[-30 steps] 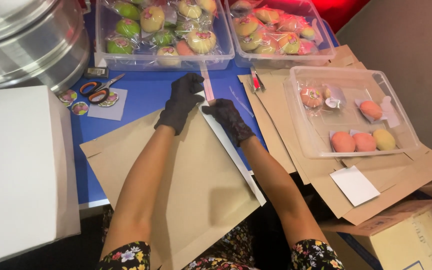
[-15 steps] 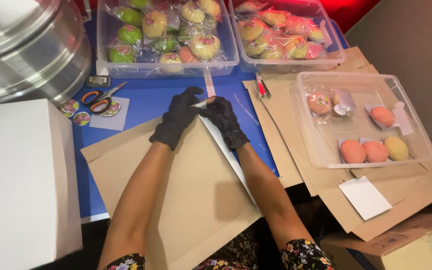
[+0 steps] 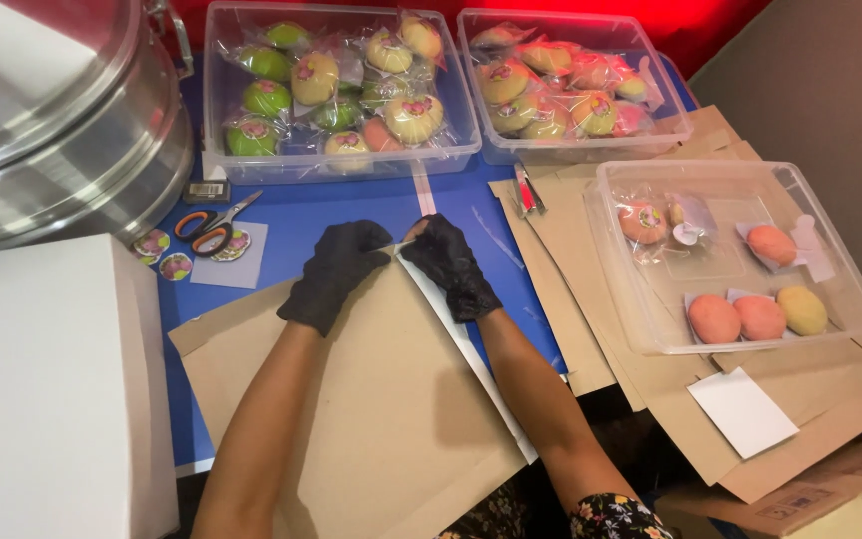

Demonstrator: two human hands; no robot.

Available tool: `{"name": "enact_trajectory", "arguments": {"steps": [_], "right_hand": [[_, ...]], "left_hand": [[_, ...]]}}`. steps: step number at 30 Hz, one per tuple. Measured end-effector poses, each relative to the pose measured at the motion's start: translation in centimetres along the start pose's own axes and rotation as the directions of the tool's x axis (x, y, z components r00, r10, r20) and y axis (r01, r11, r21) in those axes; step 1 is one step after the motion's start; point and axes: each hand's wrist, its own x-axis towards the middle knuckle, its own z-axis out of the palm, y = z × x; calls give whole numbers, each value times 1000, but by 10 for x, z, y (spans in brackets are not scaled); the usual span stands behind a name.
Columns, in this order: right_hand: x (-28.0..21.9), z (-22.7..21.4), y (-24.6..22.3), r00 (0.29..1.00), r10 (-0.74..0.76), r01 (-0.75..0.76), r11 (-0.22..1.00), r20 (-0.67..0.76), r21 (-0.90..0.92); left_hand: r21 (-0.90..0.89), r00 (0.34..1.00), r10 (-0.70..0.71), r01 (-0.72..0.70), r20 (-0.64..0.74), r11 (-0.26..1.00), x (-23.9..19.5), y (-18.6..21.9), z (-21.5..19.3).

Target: Assembling a cardboard box by folding it along pre-scored lines and using a hand stapler to secure the corners.

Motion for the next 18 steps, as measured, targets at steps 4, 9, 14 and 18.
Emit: {"name": "enact_trajectory", "arguments": {"steps": [4,9,14,18], "right_hand": [[3,-13,18,995,-49,72,954,86,-291],[17,-8,65,993,-2,81,733,117,-676],[12,-10,13,991,38,53,773,130,-633],[13,-9,-22,941,340,-329,911,1,-249]], "left_hand": [[112,991,133,-131,-6,985,0,2,10],[236,918,391,-368,-58,899,11,-4,31],[181,894,430,-406,-123,896,15,-19,36],[254,824,509,-452,-249,855,17,-27,44]]}}
